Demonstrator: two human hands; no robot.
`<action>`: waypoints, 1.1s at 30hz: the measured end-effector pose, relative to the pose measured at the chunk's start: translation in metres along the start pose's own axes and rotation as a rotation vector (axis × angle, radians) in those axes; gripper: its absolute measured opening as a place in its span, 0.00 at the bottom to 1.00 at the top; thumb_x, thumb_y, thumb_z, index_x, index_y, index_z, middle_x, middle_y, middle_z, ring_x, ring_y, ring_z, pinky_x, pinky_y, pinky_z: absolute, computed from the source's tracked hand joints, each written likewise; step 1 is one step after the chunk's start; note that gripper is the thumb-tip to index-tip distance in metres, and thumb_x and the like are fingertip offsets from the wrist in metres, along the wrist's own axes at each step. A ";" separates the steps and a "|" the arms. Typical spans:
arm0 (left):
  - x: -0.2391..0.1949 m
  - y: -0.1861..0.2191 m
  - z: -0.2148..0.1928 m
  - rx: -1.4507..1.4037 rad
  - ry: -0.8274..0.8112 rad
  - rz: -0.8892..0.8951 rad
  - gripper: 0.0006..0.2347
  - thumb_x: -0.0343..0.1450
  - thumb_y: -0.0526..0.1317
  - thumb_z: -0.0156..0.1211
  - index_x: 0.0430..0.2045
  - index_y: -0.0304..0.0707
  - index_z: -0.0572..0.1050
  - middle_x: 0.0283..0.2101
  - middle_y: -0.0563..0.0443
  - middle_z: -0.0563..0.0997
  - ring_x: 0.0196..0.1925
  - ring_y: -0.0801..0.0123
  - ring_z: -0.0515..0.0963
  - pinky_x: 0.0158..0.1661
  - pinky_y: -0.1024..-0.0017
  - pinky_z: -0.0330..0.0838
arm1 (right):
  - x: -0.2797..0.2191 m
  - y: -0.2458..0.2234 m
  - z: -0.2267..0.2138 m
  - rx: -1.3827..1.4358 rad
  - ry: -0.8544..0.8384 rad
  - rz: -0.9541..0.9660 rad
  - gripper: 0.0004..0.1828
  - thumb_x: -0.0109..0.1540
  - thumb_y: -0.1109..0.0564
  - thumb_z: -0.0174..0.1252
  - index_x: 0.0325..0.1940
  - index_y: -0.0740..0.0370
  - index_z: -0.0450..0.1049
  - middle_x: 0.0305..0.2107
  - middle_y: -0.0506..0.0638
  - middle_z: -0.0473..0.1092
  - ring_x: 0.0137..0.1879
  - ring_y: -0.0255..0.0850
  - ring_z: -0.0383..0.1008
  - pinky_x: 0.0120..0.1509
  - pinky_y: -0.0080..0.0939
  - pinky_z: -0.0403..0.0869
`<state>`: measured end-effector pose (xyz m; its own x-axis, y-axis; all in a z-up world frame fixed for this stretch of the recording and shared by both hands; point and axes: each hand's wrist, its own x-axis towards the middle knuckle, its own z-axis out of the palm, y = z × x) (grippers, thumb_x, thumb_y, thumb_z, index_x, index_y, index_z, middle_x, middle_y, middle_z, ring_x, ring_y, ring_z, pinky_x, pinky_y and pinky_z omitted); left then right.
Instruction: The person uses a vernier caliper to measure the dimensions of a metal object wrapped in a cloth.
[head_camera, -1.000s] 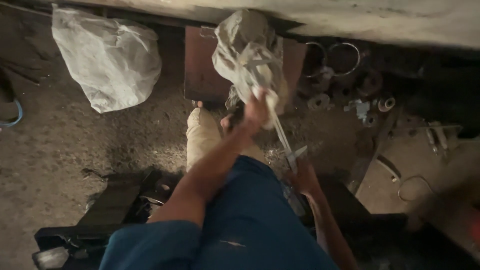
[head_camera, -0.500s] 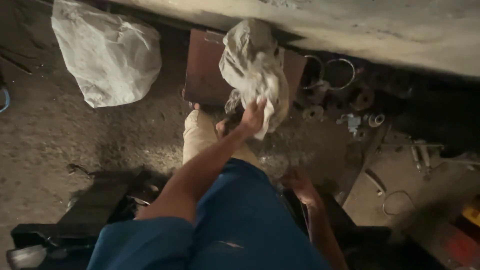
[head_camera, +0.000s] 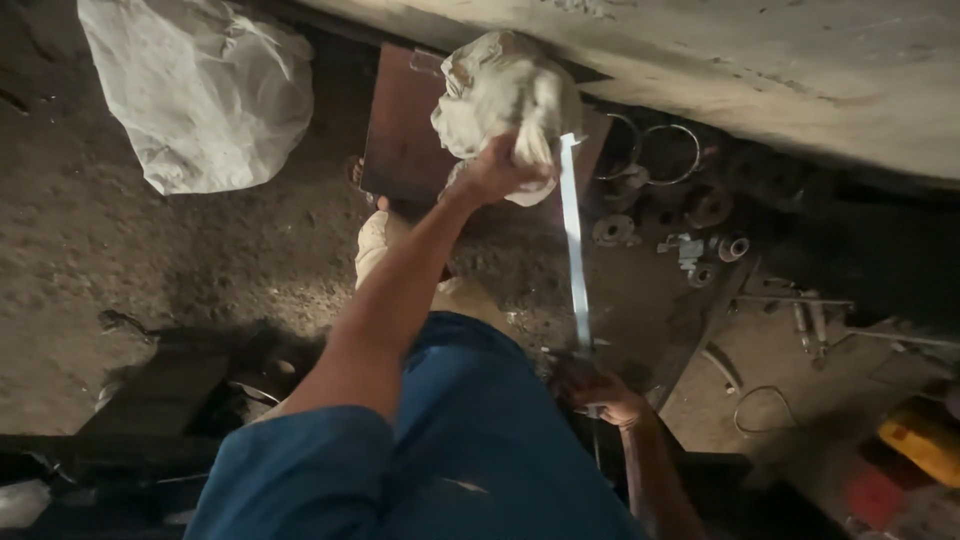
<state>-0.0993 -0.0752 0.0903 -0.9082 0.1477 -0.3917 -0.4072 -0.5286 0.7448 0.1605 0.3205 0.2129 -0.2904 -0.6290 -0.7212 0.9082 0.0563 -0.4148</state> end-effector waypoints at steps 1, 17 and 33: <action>-0.003 0.017 0.009 0.321 -0.033 0.092 0.23 0.70 0.49 0.65 0.54 0.32 0.72 0.47 0.37 0.82 0.48 0.50 0.82 0.47 0.53 0.79 | -0.001 -0.004 0.003 0.103 -0.102 -0.001 0.29 0.63 0.62 0.69 0.65 0.76 0.70 0.45 0.58 0.77 0.36 0.34 0.72 0.35 0.34 0.70; -0.001 0.033 0.009 0.899 -0.014 -0.231 0.22 0.78 0.59 0.46 0.41 0.38 0.76 0.27 0.48 0.80 0.25 0.61 0.79 0.26 0.60 0.74 | 0.000 -0.035 0.028 0.135 -0.228 -0.068 0.18 0.69 0.53 0.62 0.56 0.69 0.75 0.48 0.61 0.79 0.29 0.30 0.65 0.29 0.32 0.65; -0.016 0.041 -0.002 1.472 -0.037 0.157 0.24 0.73 0.54 0.59 0.52 0.30 0.72 0.49 0.39 0.80 0.53 0.52 0.80 0.56 0.56 0.72 | 0.012 -0.089 0.086 0.220 -0.202 0.049 0.33 0.61 0.54 0.61 0.70 0.61 0.65 0.45 0.60 0.78 0.22 0.27 0.66 0.21 0.26 0.64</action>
<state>-0.1014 -0.1007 0.1260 -0.9440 0.2028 -0.2602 -0.0164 0.7589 0.6510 0.1025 0.2413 0.2889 -0.1987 -0.7725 -0.6031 0.9695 -0.0649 -0.2364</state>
